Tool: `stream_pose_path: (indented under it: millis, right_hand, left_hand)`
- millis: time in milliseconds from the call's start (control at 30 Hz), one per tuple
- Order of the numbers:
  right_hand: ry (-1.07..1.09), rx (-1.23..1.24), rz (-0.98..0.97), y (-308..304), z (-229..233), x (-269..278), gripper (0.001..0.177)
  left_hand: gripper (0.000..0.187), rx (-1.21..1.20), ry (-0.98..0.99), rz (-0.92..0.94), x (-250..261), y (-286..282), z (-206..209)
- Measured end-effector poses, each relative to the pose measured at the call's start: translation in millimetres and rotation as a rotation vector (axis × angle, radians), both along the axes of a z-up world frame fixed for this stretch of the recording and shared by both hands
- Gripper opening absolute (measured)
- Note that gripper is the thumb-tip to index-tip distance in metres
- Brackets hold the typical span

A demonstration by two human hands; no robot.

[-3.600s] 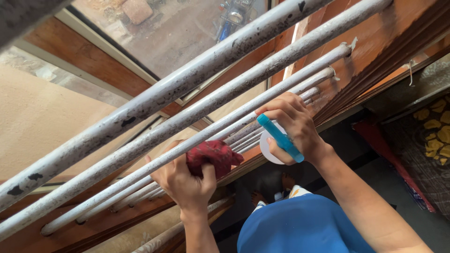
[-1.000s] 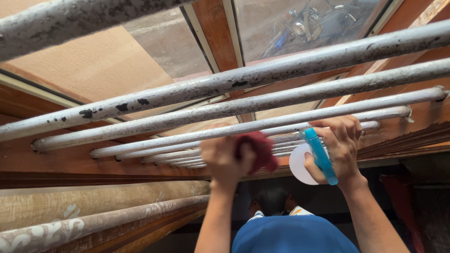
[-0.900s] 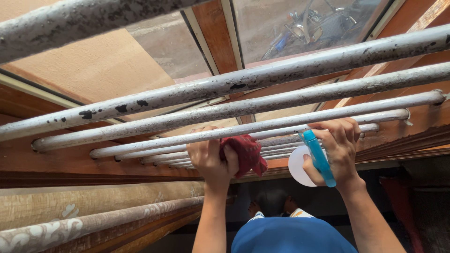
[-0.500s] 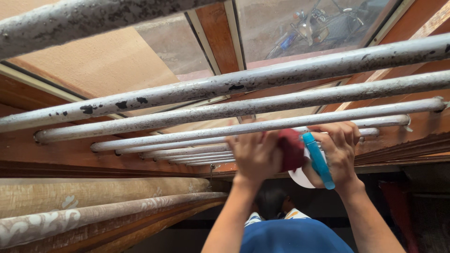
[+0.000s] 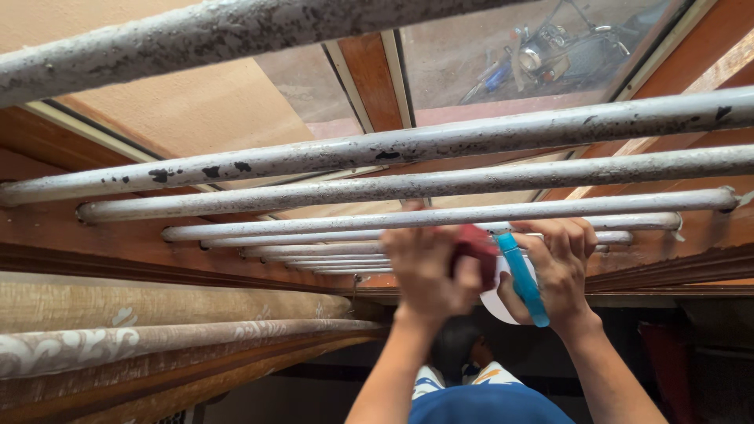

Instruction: The person cleans a metal window security railing by spraying liquid from a blue spray bottle and wiping the bars with a red cloth. The person moves along the railing, repeatedly spraying and wiping each bar to remove dirt.

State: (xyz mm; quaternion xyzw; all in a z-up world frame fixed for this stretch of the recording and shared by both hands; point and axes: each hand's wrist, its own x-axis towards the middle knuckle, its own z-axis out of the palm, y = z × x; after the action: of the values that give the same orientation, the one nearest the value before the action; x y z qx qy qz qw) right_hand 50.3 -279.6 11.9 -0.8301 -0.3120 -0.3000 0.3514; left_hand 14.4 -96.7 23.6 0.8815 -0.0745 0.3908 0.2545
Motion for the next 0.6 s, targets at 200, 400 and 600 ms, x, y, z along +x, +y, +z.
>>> stream_pose_path:
  millis: [200, 400, 600]
  right_hand:
    - [-0.003, -0.012, 0.017, -3.6, 1.0, 1.4, 0.042]
    - [0.014, -0.045, 0.042, -10.6, -8.3, 6.3, 0.040]
    - [-0.011, -0.047, 0.035, -7.4, -4.7, 6.9, 0.040]
  left_hand:
    - [0.035, 0.131, -0.060, 0.067, 4.6, -10.4, 1.1]
    - [0.023, 0.106, -0.051, 0.333, -4.5, 56.1, -12.0]
    - [0.033, 0.012, -0.097, 0.368, 3.2, 28.2, -8.4]
